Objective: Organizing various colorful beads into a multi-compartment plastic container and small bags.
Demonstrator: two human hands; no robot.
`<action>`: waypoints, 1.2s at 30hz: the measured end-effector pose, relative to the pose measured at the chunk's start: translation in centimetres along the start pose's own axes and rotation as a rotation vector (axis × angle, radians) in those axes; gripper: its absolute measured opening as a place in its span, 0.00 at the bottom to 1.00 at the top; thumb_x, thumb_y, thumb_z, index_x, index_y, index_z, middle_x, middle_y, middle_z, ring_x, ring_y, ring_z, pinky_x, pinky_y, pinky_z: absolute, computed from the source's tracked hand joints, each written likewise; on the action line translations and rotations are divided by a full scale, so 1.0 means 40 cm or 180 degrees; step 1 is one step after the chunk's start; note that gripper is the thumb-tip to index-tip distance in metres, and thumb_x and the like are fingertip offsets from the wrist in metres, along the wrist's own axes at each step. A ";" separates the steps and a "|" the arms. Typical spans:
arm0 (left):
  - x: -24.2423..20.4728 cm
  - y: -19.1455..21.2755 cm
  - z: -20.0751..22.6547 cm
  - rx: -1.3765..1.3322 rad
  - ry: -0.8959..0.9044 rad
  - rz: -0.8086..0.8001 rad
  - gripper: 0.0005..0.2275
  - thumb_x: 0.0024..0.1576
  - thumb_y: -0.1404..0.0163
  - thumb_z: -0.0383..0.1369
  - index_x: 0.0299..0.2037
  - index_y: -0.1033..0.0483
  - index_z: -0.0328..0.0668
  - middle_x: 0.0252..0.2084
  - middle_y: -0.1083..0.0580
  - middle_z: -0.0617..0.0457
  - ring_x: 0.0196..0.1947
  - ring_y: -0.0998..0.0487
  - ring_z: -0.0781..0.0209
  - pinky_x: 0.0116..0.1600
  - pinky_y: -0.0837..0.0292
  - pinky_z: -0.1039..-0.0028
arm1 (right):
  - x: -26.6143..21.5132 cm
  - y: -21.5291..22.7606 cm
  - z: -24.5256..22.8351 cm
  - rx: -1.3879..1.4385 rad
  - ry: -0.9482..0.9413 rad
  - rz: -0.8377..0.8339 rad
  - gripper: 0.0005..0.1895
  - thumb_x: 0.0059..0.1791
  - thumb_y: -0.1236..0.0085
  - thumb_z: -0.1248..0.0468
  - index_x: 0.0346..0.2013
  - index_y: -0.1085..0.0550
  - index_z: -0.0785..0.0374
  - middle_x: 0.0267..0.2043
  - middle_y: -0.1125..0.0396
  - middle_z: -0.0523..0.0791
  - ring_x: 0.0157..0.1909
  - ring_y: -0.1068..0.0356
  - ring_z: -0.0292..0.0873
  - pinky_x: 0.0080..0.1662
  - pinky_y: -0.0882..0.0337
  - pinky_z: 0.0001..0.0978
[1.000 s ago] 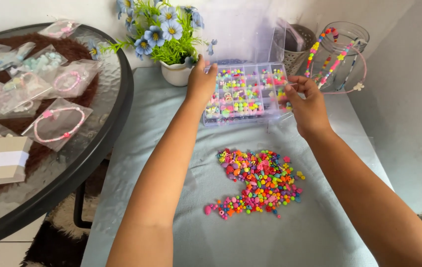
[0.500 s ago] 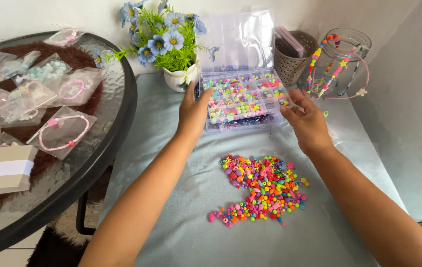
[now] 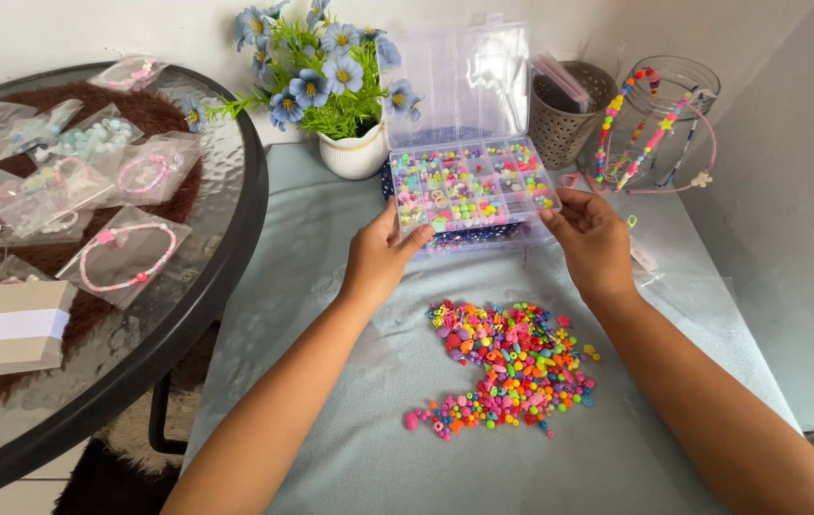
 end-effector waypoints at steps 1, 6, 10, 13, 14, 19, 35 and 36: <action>-0.002 -0.004 -0.003 -0.0002 0.0004 0.0001 0.41 0.57 0.42 0.51 0.74 0.45 0.35 0.66 0.32 0.35 0.66 0.32 0.46 0.65 0.30 0.65 | -0.003 0.002 0.000 -0.0002 -0.0002 -0.0003 0.23 0.52 0.34 0.66 0.58 0.30 0.75 0.54 0.31 0.58 0.59 0.28 0.48 0.59 0.27 0.36; -0.019 -0.010 -0.001 0.0452 0.0068 0.0021 0.40 0.58 0.47 0.54 0.74 0.45 0.36 0.62 0.29 0.31 0.62 0.27 0.42 0.60 0.25 0.62 | -0.024 0.013 -0.011 -0.0210 -0.0078 0.0022 0.23 0.52 0.32 0.64 0.58 0.28 0.72 0.52 0.30 0.55 0.56 0.28 0.43 0.58 0.27 0.33; -0.014 -0.012 -0.004 0.0245 -0.0023 0.0044 0.39 0.59 0.46 0.52 0.74 0.45 0.35 0.65 0.32 0.30 0.65 0.31 0.41 0.62 0.28 0.62 | -0.028 0.017 -0.005 -0.0131 -0.0090 0.0054 0.23 0.52 0.32 0.65 0.57 0.28 0.71 0.52 0.29 0.54 0.56 0.28 0.44 0.58 0.27 0.33; -0.023 -0.010 0.002 0.0203 0.0069 0.0001 0.39 0.59 0.46 0.51 0.75 0.47 0.36 0.67 0.35 0.30 0.67 0.34 0.41 0.65 0.31 0.61 | -0.036 0.018 -0.015 -0.0123 -0.0170 0.0053 0.22 0.53 0.34 0.65 0.59 0.29 0.69 0.51 0.29 0.53 0.54 0.27 0.42 0.57 0.26 0.34; -0.024 -0.011 -0.001 0.0295 0.0105 -0.0031 0.40 0.59 0.47 0.53 0.75 0.48 0.36 0.69 0.37 0.31 0.69 0.36 0.41 0.67 0.34 0.60 | -0.039 0.017 -0.020 -0.0127 -0.0181 0.0047 0.22 0.52 0.34 0.65 0.59 0.29 0.69 0.51 0.29 0.52 0.53 0.28 0.41 0.57 0.27 0.34; -0.088 -0.004 0.062 0.0421 0.0042 0.0090 0.44 0.59 0.47 0.52 0.77 0.57 0.34 0.74 0.46 0.28 0.73 0.43 0.37 0.72 0.42 0.52 | -0.069 0.036 -0.079 -0.0651 0.0316 0.0078 0.25 0.51 0.33 0.69 0.59 0.31 0.77 0.58 0.34 0.63 0.62 0.32 0.59 0.61 0.30 0.44; -0.576 -0.189 0.064 0.1591 -0.3502 -0.0923 0.05 0.55 0.42 0.30 0.34 0.27 0.46 0.30 0.32 0.54 0.28 0.26 0.56 0.27 0.33 0.66 | -0.412 0.003 -0.107 -0.2262 0.0820 -0.2517 0.03 0.47 0.36 0.60 0.35 0.20 0.48 0.34 0.24 0.34 0.36 0.24 0.37 0.38 0.27 0.31; -0.578 -0.196 0.054 0.1457 -0.3500 -0.0976 0.04 0.55 0.42 0.28 0.35 0.26 0.45 0.31 0.31 0.53 0.29 0.26 0.56 0.28 0.31 0.67 | -0.421 0.000 -0.112 -0.2143 0.0941 -0.2462 0.03 0.47 0.36 0.62 0.35 0.19 0.49 0.33 0.24 0.35 0.35 0.24 0.36 0.38 0.26 0.29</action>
Point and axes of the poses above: each hand's wrist, its own x-axis towards the middle knuckle, its own y-axis out of the back of the hand, z = x × y, the point moved 6 cm from there along x, towards the middle knuckle
